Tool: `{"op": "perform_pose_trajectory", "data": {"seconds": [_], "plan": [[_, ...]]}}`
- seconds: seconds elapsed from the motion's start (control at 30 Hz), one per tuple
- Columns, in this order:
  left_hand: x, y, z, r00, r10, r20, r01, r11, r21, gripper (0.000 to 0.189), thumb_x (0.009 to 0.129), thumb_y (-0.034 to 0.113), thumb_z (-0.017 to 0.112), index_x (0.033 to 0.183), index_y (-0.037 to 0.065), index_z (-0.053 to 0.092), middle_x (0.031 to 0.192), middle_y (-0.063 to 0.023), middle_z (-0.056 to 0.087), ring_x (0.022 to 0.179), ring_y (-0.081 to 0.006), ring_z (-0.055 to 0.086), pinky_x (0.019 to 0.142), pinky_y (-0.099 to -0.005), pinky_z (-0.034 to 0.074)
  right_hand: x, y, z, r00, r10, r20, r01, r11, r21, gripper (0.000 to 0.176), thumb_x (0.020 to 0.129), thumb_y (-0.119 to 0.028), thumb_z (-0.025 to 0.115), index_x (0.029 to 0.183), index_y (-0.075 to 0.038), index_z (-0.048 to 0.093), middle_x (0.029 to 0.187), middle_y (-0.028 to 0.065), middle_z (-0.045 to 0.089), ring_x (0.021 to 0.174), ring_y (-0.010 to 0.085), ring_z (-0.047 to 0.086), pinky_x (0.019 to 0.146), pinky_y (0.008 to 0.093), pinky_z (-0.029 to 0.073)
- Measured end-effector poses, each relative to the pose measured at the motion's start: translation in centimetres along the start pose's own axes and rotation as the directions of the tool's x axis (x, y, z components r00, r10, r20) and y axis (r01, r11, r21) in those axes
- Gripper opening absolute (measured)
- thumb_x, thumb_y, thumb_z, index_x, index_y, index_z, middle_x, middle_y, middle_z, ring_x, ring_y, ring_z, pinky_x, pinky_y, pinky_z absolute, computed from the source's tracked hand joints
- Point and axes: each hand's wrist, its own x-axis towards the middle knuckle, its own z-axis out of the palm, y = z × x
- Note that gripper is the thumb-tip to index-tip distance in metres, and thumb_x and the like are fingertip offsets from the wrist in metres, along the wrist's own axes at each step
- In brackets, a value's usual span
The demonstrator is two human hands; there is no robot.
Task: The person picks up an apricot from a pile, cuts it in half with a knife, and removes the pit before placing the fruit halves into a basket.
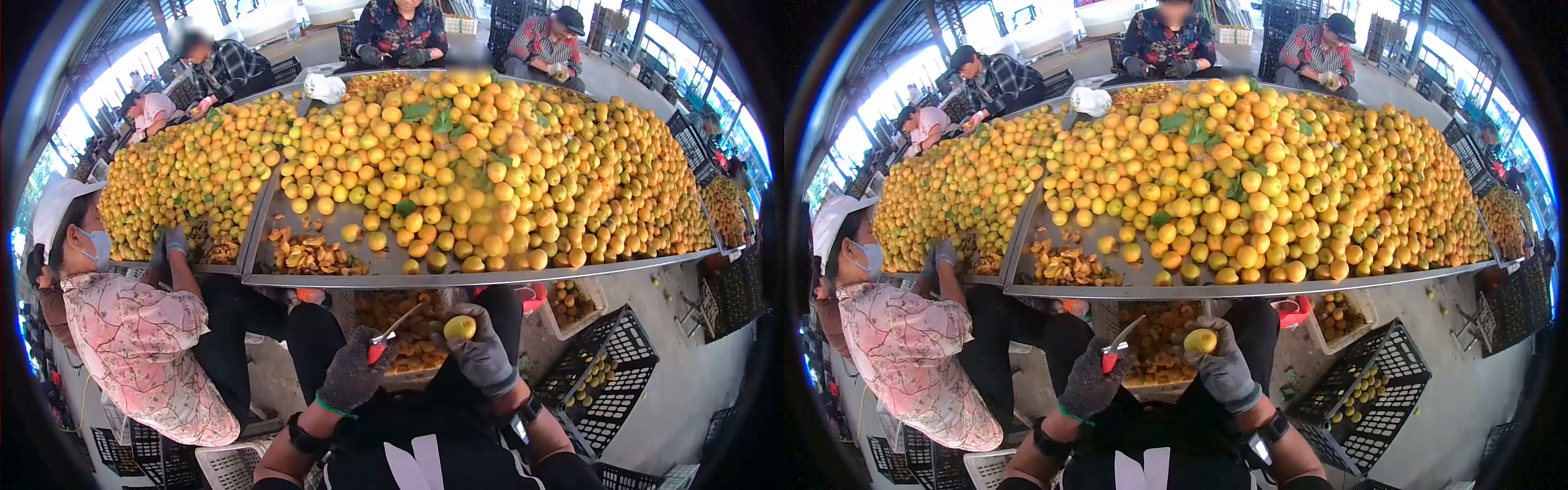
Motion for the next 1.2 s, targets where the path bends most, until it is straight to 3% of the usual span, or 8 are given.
{"op": "perform_pose_trajectory", "data": {"seconds": [0.07, 0.17, 0.33, 0.4, 0.53, 0.83, 0.9, 1.2], "plan": [[-0.7, -0.3, 0.5, 0.998, 0.033, 0.055, -0.036, 0.998, 0.046, 0.038, 0.083, 0.028, 0.070, 0.110, 0.006, 0.055, 0.081, -0.0185, 0.064, 0.077, -0.0392, 0.065, 0.062, -0.0448, 0.051, -0.7, -0.9, 1.3, 0.988, 0.034, 0.152, -0.070, 0.968, 0.242, 0.039, 0.089, -0.013, 0.067, 0.123, -0.012, 0.048, 0.118, 0.0094, 0.059, 0.117, 0.0244, 0.056, 0.096, 0.0372, 0.048], [-1.0, -0.3, 0.8, 0.983, 0.015, 0.180, -0.030, 0.996, 0.083, 0.039, 0.085, 0.030, 0.070, 0.110, 0.005, 0.055, 0.083, -0.0207, 0.065, 0.079, -0.0407, 0.065, 0.065, -0.0457, 0.051, -0.4, 1.0, 0.4, 0.974, -0.020, 0.227, -0.041, 0.964, 0.261, 0.044, 0.086, -0.014, 0.071, 0.123, -0.013, 0.047, 0.120, 0.0117, 0.058, 0.115, 0.0249, 0.057, 0.097, 0.0388, 0.047], [-1.4, -0.4, 0.9, 0.936, -0.077, 0.344, 0.030, 0.990, 0.139, 0.041, 0.086, 0.035, 0.068, 0.108, 0.002, 0.056, 0.086, -0.0229, 0.065, 0.082, -0.0428, 0.064, 0.068, -0.0470, 0.051, -0.5, 1.1, 0.7, 0.977, 0.013, 0.211, -0.060, 0.973, 0.222, 0.051, 0.077, -0.007, 0.078, 0.121, -0.012, 0.052, 0.116, 0.0111, 0.059, 0.110, 0.0219, 0.058, 0.094, 0.0355, 0.049], [-1.5, 0.3, 0.6, 0.901, -0.123, 0.415, 0.061, 0.985, 0.160, 0.043, 0.086, 0.038, 0.066, 0.107, 0.002, 0.057, 0.086, -0.0237, 0.065, 0.082, -0.0426, 0.064, 0.069, -0.0473, 0.051, -0.9, 0.6, 0.7, 0.949, 0.120, 0.290, -0.132, 0.991, 0.022, 0.049, 0.075, -0.003, 0.078, 0.118, -0.009, 0.054, 0.115, 0.0094, 0.059, 0.106, 0.0205, 0.059, 0.092, 0.0351, 0.050], [-1.9, -0.1, 0.8, 0.901, -0.110, 0.419, 0.043, 0.985, 0.168, 0.042, 0.087, 0.038, 0.065, 0.108, 0.003, 0.058, 0.087, -0.0241, 0.065, 0.083, -0.0419, 0.065, 0.069, -0.0476, 0.051, -1.2, -0.3, 1.6, 0.957, 0.162, 0.240, -0.146, 0.986, -0.084, 0.046, 0.074, 0.000, 0.077, 0.114, -0.007, 0.054, 0.115, 0.0091, 0.058, 0.104, 0.0202, 0.060, 0.092, 0.0355, 0.051], [-2.6, -0.9, 1.1, 0.900, -0.173, 0.400, 0.104, 0.977, 0.187, 0.036, 0.088, 0.033, 0.063, 0.110, 0.004, 0.059, 0.087, -0.0237, 0.066, 0.083, -0.0420, 0.064, 0.069, -0.0483, 0.051, -1.3, -0.7, 2.7, 0.918, 0.191, 0.348, -0.258, 0.953, 0.156, 0.040, 0.076, 0.003, 0.074, 0.111, -0.008, 0.056, 0.113, 0.0074, 0.061, 0.110, 0.0181, 0.057, 0.099, 0.0348, 0.044], [-2.6, -1.3, 1.2, 0.915, -0.095, 0.392, 0.050, 0.991, 0.122, 0.037, 0.088, 0.034, 0.060, 0.114, 0.008, 0.056, 0.079, -0.0209, 0.066, 0.075, -0.0395, 0.066, 0.064, -0.0501, 0.051, -1.6, -0.7, 3.2, 0.933, 0.177, 0.313, -0.249, 0.946, 0.207, 0.040, 0.077, 0.005, 0.072, 0.110, -0.008, 0.055, 0.114, 0.0089, 0.061, 0.113, 0.0207, 0.057, 0.102, 0.0371, 0.042], [-2.7, -0.5, 1.0, 0.893, -0.091, 0.440, 0.036, 0.991, 0.132, 0.036, 0.087, 0.028, 0.060, 0.117, 0.008, 0.056, 0.084, -0.0226, 0.066, 0.080, -0.0392, 0.066, 0.067, -0.0494, 0.052, -1.8, 0.1, 2.8, 0.937, 0.115, 0.331, -0.177, 0.970, 0.166, 0.040, 0.078, 0.007, 0.069, 0.112, -0.007, 0.054, 0.117, 0.0106, 0.061, 0.115, 0.0227, 0.056, 0.102, 0.0381, 0.043]]}}
